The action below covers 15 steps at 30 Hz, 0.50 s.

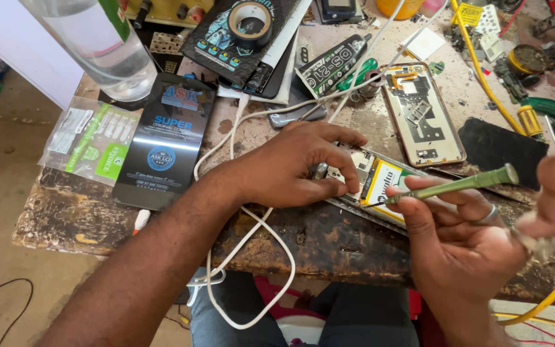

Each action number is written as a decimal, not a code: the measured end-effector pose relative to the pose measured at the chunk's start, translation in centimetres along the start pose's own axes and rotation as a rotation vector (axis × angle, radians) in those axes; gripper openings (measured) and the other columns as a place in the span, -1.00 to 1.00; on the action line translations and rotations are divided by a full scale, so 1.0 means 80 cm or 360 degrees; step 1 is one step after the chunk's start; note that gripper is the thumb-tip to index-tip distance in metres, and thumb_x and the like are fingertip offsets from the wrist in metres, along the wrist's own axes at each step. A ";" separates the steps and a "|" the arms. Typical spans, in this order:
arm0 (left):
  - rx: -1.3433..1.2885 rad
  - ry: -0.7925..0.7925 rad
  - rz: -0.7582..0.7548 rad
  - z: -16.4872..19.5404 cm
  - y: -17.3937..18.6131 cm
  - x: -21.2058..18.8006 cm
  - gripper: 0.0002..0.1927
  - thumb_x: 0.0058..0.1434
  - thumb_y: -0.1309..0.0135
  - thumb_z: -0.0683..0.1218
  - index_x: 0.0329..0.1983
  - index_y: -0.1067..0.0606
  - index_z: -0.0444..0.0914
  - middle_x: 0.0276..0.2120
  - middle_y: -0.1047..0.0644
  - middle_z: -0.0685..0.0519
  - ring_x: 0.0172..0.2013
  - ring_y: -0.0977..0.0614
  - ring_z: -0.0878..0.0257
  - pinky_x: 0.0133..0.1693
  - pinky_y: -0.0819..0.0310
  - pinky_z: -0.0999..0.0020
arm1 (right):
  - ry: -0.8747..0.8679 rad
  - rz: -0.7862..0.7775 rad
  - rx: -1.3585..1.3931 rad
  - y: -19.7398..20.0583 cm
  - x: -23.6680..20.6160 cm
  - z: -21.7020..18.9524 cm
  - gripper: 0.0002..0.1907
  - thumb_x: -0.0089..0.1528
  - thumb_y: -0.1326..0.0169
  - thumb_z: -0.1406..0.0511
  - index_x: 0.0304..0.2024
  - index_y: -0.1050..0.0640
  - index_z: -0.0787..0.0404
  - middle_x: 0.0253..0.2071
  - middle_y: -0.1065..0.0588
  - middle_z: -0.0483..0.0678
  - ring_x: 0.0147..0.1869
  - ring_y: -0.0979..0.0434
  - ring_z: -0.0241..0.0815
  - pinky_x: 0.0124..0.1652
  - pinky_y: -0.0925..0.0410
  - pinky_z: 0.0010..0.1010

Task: The person applies adhesive to a phone back cover, then assembles the phone by inserting the display assembly, connecting ribbon cables, and installing the battery. They use a screwdriver to secure internal components and a rubber mallet to seat the battery.

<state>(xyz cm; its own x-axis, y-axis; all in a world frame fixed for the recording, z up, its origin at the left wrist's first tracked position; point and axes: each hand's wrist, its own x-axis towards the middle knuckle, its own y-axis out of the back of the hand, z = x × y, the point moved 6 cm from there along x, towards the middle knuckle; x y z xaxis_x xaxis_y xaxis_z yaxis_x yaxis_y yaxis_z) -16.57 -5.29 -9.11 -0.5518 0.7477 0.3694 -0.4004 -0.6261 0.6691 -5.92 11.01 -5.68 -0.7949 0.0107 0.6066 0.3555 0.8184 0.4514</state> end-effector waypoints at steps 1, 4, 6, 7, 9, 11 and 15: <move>0.0004 0.0008 -0.0002 0.000 -0.001 -0.001 -0.90 0.18 -0.25 -0.01 -0.24 -0.68 0.07 0.33 -0.44 0.02 0.36 -0.39 0.05 0.35 -0.08 -0.04 | 0.0027 -0.0013 -0.0019 -0.001 -0.003 0.001 -0.39 0.28 -0.05 0.68 0.19 -0.08 0.22 -0.08 -0.51 0.41 -0.05 -0.66 0.14 -0.07 -0.57 -0.25; 0.0020 0.0001 0.0000 0.002 0.000 -0.001 -0.89 0.17 -0.25 -0.02 -0.24 -0.68 0.07 0.33 -0.44 0.03 0.36 -0.39 0.05 0.35 -0.08 -0.05 | -0.0079 0.0064 0.0361 0.003 -0.008 0.015 -0.31 0.37 -0.09 0.55 0.31 0.07 0.26 0.01 -0.54 0.21 0.01 -0.68 -0.13 0.01 -0.58 -0.45; 0.0030 -0.0021 0.0004 0.003 0.000 -0.001 -0.89 0.17 -0.25 -0.02 -0.24 -0.68 0.08 0.34 -0.43 0.02 0.36 -0.38 0.04 0.34 -0.08 -0.06 | -0.0112 -0.0001 0.0229 0.001 -0.011 0.020 -0.32 0.34 -0.08 0.59 0.31 0.04 0.30 0.02 -0.53 0.28 0.01 -0.67 -0.07 -0.01 -0.57 -0.42; 0.0029 -0.0016 0.0002 0.003 0.000 -0.001 -0.89 0.17 -0.25 -0.02 -0.24 -0.68 0.08 0.34 -0.43 0.02 0.36 -0.38 0.04 0.34 -0.07 -0.07 | -0.0131 -0.0034 0.0160 0.000 -0.012 0.022 -0.32 0.33 -0.08 0.61 0.31 0.02 0.31 0.02 -0.53 0.31 0.01 -0.66 -0.04 -0.02 -0.56 -0.40; 0.0032 -0.0005 -0.0002 0.002 0.000 -0.002 -0.89 0.17 -0.25 -0.02 -0.24 -0.67 0.08 0.34 -0.43 0.03 0.36 -0.38 0.05 0.35 -0.05 -0.08 | -0.0125 -0.0023 0.0142 0.000 -0.012 0.023 -0.30 0.32 -0.10 0.60 0.31 0.03 0.30 0.02 -0.53 0.31 0.01 -0.66 -0.05 -0.05 -0.56 -0.42; 0.0040 -0.0021 -0.0003 0.003 -0.001 -0.002 -0.88 0.17 -0.25 -0.03 -0.22 -0.68 0.08 0.34 -0.42 0.02 0.38 -0.35 0.04 0.35 -0.01 -0.10 | -0.0099 -0.0026 0.0165 0.000 -0.012 0.021 -0.33 0.31 -0.10 0.57 0.27 0.03 0.31 0.01 -0.54 0.26 -0.01 -0.66 -0.10 -0.09 -0.56 -0.48; 0.0049 0.0011 -0.0018 0.001 -0.003 -0.002 -0.86 0.17 -0.25 -0.03 -0.22 -0.69 0.10 0.35 -0.41 0.03 0.38 -0.34 0.04 0.36 0.01 -0.10 | -0.0128 -0.0044 0.0155 -0.002 -0.010 0.023 -0.60 0.30 -0.12 0.55 0.10 -0.24 0.41 0.00 -0.55 0.21 -0.03 -0.67 -0.15 -0.13 -0.54 -0.53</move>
<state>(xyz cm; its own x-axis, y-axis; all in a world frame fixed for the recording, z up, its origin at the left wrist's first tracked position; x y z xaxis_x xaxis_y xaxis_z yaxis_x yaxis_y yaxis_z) -16.35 -5.24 -9.25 -0.5522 0.7532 0.3575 -0.3840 -0.6104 0.6928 -6.26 11.94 -7.46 -0.8420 0.0299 0.5386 0.2865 0.8708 0.3995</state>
